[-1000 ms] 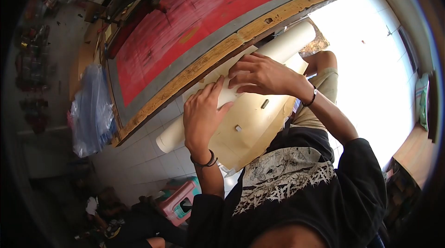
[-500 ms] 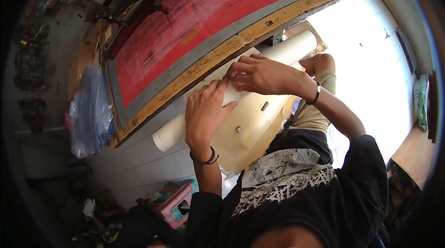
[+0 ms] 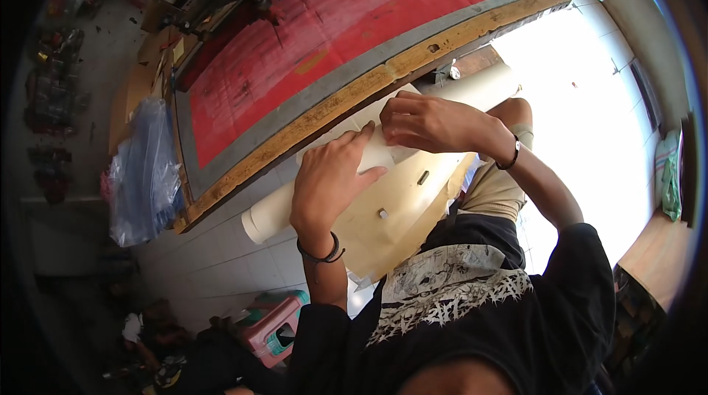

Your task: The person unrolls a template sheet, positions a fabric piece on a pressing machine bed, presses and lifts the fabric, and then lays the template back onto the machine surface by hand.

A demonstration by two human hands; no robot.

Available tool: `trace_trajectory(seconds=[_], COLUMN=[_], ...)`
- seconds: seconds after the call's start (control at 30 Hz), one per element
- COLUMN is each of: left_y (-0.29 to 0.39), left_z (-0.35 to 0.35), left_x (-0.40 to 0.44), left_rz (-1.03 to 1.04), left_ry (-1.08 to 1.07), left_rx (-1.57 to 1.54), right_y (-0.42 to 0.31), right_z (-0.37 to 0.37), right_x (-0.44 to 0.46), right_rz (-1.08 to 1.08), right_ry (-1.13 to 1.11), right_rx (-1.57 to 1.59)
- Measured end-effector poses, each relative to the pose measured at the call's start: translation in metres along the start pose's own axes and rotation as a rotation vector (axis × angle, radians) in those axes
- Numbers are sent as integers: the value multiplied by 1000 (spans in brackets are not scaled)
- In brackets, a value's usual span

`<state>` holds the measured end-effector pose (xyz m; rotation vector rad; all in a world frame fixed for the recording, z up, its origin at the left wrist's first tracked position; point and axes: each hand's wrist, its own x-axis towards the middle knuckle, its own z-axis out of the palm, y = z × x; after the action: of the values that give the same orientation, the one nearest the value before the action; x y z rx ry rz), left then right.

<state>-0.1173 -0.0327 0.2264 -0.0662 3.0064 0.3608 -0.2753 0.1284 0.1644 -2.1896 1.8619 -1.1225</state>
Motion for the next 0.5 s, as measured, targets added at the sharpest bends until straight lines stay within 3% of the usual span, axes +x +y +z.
trace_trajectory(seconds=[0.37, 0.5], left_y=[0, 1], left_z=[-9, -11], left_x=[5, 4], left_rz=[48, 27], left_ry=[-76, -99], left_rx=[-72, -89], right_y=[1, -9], right_z=[-5, -6], right_x=[9, 7], right_rz=[-99, -25], right_ry=[-45, -78], right_rx=[55, 43])
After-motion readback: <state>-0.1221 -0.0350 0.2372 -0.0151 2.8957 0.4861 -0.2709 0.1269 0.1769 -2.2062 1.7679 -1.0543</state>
